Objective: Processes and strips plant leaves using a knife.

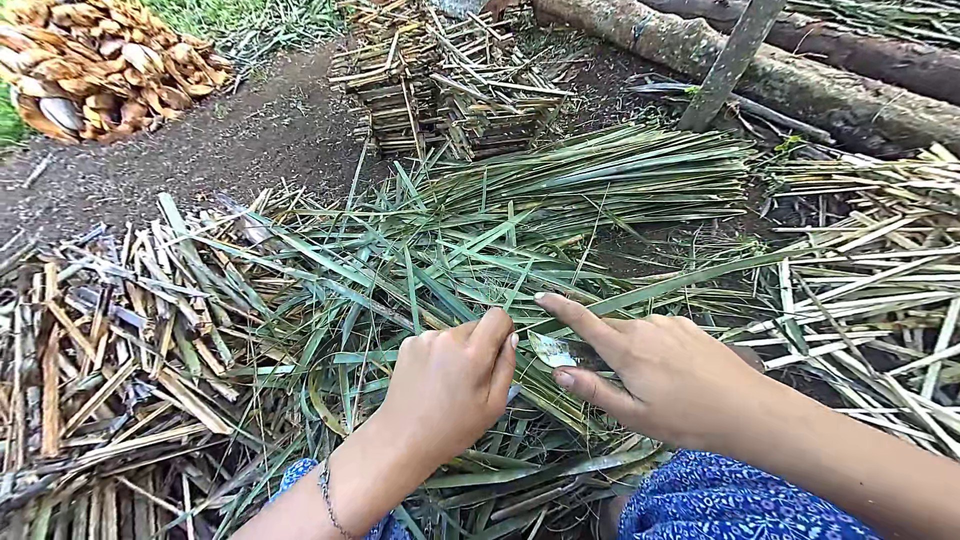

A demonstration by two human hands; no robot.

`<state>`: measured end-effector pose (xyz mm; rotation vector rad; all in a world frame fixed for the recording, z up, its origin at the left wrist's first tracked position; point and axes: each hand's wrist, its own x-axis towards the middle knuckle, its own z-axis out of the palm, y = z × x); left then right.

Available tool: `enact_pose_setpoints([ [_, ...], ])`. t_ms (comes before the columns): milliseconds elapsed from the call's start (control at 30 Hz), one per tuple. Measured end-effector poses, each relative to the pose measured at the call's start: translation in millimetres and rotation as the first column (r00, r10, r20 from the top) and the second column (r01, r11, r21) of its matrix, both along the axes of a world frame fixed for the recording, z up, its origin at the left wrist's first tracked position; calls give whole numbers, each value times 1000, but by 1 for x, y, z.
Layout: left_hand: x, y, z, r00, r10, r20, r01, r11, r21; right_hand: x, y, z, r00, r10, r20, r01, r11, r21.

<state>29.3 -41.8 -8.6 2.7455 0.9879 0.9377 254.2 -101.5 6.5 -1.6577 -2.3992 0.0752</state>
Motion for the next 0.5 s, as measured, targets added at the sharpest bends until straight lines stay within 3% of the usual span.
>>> enact_pose_setpoints([
  [500,6,0,-7,1000,-1,-31,5,992,130,2,0,-1,999,-42,12,42,999,-27],
])
